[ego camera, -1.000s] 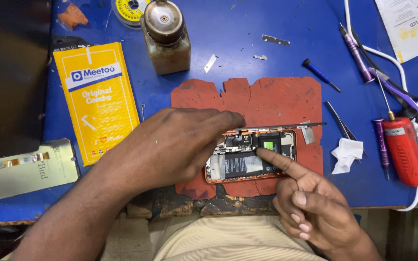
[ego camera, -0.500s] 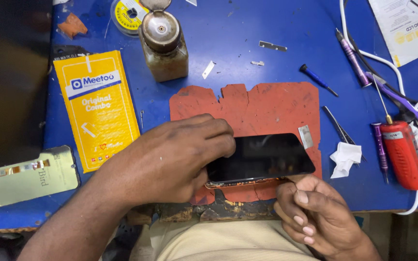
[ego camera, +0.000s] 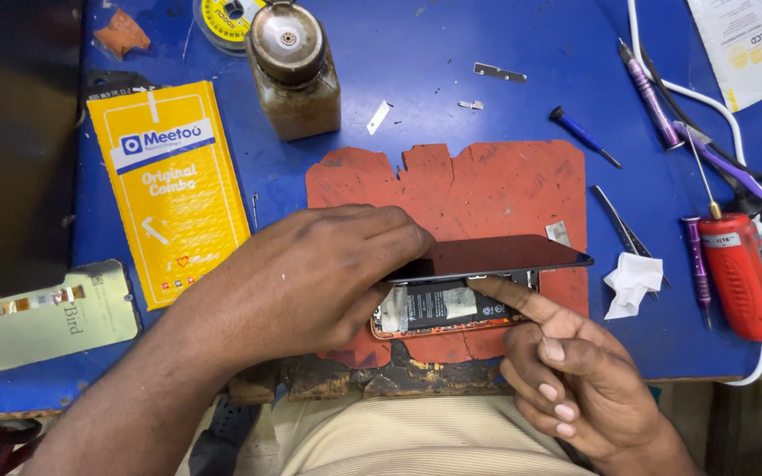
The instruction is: The person tests a smartphone, then opens it by lifting the screen assembly off the body and setting the display aside. They use a screwdriver to remove screws from the frame, use tweezers to lift components, and pry and peel parts from the phone body while working on the repair bench.
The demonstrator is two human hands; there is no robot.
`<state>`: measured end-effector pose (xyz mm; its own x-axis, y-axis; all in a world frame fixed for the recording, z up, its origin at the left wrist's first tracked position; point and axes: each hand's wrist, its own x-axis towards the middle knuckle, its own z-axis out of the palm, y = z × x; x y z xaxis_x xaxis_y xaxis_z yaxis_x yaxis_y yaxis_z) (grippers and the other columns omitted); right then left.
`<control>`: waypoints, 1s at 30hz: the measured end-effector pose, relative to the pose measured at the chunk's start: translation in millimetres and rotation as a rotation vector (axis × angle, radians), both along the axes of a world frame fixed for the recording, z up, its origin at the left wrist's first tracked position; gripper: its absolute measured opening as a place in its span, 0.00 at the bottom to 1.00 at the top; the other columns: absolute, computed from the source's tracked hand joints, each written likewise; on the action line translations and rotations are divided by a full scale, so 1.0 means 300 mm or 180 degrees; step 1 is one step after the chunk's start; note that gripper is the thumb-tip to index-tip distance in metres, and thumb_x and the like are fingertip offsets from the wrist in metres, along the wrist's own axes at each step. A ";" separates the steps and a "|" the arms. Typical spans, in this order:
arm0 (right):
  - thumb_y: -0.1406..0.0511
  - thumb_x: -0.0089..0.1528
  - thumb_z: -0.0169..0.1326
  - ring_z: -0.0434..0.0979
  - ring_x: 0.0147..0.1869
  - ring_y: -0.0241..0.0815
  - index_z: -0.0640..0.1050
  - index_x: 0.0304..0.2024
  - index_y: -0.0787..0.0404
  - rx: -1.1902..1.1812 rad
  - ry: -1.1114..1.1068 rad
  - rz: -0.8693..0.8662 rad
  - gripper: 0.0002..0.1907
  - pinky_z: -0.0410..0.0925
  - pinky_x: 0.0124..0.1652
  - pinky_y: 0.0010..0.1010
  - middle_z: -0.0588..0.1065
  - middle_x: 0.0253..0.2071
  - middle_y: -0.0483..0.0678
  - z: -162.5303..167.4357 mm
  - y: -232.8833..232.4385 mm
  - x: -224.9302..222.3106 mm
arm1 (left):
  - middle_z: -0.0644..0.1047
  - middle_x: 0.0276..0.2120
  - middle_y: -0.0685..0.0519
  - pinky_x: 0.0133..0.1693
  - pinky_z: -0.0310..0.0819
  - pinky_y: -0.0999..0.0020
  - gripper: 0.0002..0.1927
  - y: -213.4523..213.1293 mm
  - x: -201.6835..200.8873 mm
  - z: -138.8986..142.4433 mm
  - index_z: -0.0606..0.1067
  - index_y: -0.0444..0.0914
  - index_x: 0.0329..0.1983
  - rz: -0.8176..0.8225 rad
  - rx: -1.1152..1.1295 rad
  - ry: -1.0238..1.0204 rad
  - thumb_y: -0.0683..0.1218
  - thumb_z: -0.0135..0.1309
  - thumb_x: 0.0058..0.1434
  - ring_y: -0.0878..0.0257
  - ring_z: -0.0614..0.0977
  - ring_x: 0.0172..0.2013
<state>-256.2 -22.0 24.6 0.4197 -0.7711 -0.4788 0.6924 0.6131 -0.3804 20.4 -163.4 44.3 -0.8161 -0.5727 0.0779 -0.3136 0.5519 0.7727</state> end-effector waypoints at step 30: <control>0.68 0.66 0.53 0.67 0.24 0.34 0.43 0.78 0.75 -0.0159 -0.0294 0.0274 0.46 0.65 0.20 0.23 0.70 0.27 0.50 0.001 -0.038 0.085 | 0.80 0.43 0.48 0.35 0.75 0.50 0.18 0.004 0.018 -0.004 0.71 0.39 0.53 0.0194 0.0007 -0.0042 0.39 0.52 0.58 0.46 0.83 0.41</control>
<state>-230.5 -33.4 24.9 0.5260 -0.7522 -0.3969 0.6715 0.6537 -0.3490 25.8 -162.3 43.1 -0.7805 -0.6216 0.0662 -0.3567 0.5299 0.7694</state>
